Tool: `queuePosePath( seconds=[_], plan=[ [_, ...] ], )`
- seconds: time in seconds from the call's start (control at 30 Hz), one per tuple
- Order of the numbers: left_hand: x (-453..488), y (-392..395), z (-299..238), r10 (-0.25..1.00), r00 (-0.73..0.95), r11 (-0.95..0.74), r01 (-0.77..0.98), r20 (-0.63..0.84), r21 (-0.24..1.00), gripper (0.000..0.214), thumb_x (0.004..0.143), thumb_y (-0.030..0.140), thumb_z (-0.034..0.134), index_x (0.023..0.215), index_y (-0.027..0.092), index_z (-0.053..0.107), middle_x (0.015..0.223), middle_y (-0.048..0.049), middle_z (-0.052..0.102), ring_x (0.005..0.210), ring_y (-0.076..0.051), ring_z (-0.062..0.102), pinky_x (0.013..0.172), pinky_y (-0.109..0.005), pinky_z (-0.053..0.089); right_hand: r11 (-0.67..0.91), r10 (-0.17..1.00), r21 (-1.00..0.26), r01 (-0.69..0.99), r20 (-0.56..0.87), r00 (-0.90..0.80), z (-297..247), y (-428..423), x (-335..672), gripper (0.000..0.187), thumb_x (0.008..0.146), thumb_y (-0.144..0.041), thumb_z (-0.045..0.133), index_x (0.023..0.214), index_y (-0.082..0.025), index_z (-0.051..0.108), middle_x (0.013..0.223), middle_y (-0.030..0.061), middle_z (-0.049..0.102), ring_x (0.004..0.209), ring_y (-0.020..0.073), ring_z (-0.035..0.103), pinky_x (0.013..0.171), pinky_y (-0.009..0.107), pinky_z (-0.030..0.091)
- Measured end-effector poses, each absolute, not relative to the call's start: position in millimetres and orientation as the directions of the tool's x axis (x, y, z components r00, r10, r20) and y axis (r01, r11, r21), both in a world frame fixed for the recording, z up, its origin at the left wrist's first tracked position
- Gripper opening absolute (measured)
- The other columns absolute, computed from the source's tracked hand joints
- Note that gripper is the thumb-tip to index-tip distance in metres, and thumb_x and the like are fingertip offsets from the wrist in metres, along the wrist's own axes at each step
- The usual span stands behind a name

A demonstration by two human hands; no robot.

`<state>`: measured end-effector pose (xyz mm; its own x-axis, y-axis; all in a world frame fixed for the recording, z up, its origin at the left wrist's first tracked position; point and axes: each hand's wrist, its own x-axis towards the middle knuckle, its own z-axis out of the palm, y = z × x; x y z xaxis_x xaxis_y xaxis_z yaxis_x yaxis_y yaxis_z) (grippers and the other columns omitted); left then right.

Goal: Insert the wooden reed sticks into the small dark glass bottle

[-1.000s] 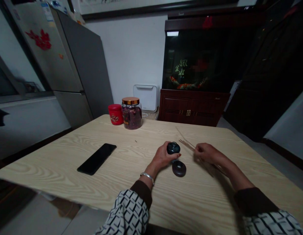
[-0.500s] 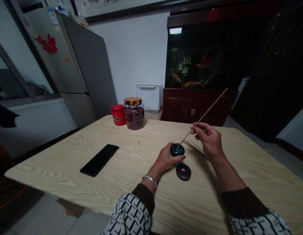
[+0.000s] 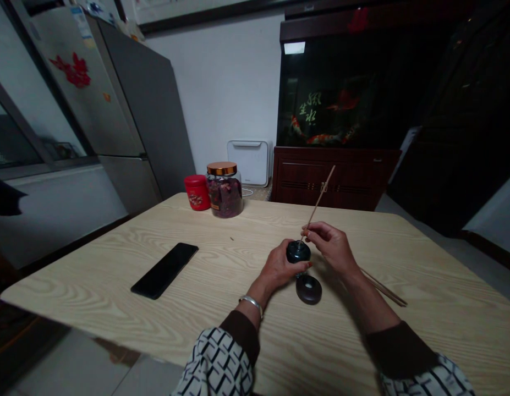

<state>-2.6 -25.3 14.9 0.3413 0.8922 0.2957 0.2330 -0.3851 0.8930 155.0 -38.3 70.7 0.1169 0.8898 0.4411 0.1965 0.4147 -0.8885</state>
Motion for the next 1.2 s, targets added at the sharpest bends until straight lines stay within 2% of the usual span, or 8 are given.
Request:
queuePosePath(
  seconds=[0.2, 0.27, 0.37, 0.5, 0.83, 0.97, 1.07, 1.2],
  plan=[
    [-3, -28, 19, 0.899, 0.343, -0.355, 0.204, 0.273, 0.913, 0.054, 0.068, 0.036, 0.083, 0.114, 0.017, 0.062, 0.098, -0.0045, 0.071, 0.088, -0.019, 0.064, 0.08, -0.028, 0.049, 0.299, 0.873, -0.838, 0.457, 0.434, 0.224, 60, -36, 203, 0.041, 0.086, -0.053, 0.058, 0.094, -0.016, 0.073, 0.086, 0.0077, 0.073, 0.067, 0.0163, 0.06, 0.063, 0.029, 0.049],
    [-3, -29, 20, 0.9, 0.345, -0.348, 0.2, 0.267, 0.916, 0.053, 0.067, 0.035, 0.083, 0.112, 0.016, 0.062, 0.096, -0.0043, 0.07, 0.087, -0.018, 0.064, 0.078, -0.027, 0.049, 0.156, 0.837, -0.731, 0.665, 0.455, 0.303, 53, -37, 233, 0.033, 0.087, -0.045, 0.056, 0.094, -0.017, 0.073, 0.09, 0.0089, 0.074, 0.074, 0.0191, 0.063, 0.067, 0.03, 0.048],
    [-3, -28, 19, 0.897, 0.347, -0.351, 0.187, 0.273, 0.917, 0.052, 0.068, 0.034, 0.083, 0.111, 0.016, 0.062, 0.096, -0.0046, 0.07, 0.087, -0.018, 0.064, 0.077, -0.027, 0.049, -0.181, 0.892, -0.439, 0.88, 0.304, 0.335, 41, -43, 268, 0.024, 0.086, -0.035, 0.054, 0.089, -0.022, 0.075, 0.093, 0.0084, 0.075, 0.082, 0.0221, 0.065, 0.066, 0.031, 0.043],
    [-3, -27, 15, 0.892, 0.349, -0.368, 0.189, 0.288, 0.91, 0.052, 0.069, 0.036, 0.082, 0.112, 0.016, 0.062, 0.097, -0.0049, 0.07, 0.087, -0.019, 0.064, 0.078, -0.027, 0.049, -0.298, 0.937, -0.203, 0.933, 0.126, 0.326, 32, -51, 281, 0.021, 0.083, -0.031, 0.055, 0.084, -0.025, 0.075, 0.092, 0.0072, 0.075, 0.085, 0.0226, 0.067, 0.063, 0.03, 0.039],
    [-3, -26, 14, 0.898, 0.342, -0.359, 0.208, 0.276, 0.91, 0.055, 0.068, 0.036, 0.083, 0.114, 0.015, 0.062, 0.098, -0.0061, 0.071, 0.089, -0.02, 0.065, 0.078, -0.028, 0.05, -0.307, 0.95, -0.063, 0.95, 0.044, 0.31, 37, -50, 266, 0.027, 0.09, -0.027, 0.048, 0.093, -0.018, 0.073, 0.1, 0.0149, 0.074, 0.09, 0.0255, 0.068, 0.066, 0.032, 0.043],
    [-3, -26, 14, 0.898, 0.34, -0.357, 0.194, 0.279, 0.914, 0.055, 0.068, 0.036, 0.083, 0.114, 0.016, 0.062, 0.099, -0.0057, 0.071, 0.09, -0.02, 0.065, 0.08, -0.028, 0.05, -0.294, 0.925, -0.141, 0.945, 0.209, 0.318, 51, -56, 260, 0.03, 0.095, -0.029, 0.043, 0.099, -0.017, 0.07, 0.102, 0.0157, 0.073, 0.088, 0.0255, 0.067, 0.065, 0.033, 0.041],
    [-3, -26, 14, 0.9, 0.341, -0.348, 0.193, 0.271, 0.917, 0.055, 0.067, 0.036, 0.084, 0.113, 0.016, 0.062, 0.099, -0.0048, 0.071, 0.09, -0.019, 0.065, 0.079, -0.028, 0.049, -0.234, 0.786, -0.373, 0.898, 0.471, 0.401, 70, -60, 254, 0.024, 0.093, -0.034, 0.049, 0.096, -0.019, 0.068, 0.09, 0.0116, 0.072, 0.078, 0.0232, 0.064, 0.063, 0.032, 0.04],
    [-4, -26, 14, 0.897, 0.341, -0.365, 0.208, 0.282, 0.907, 0.055, 0.067, 0.039, 0.084, 0.114, 0.017, 0.062, 0.098, -0.0039, 0.07, 0.089, -0.019, 0.064, 0.079, -0.028, 0.049, 0.336, 0.543, -0.8, 0.498, 0.596, 0.591, 96, -62, 236, 0.017, 0.083, -0.036, 0.065, 0.089, -0.02, 0.065, 0.083, 0.0047, 0.069, 0.062, 0.0137, 0.056, 0.053, 0.024, 0.039]
  ],
)
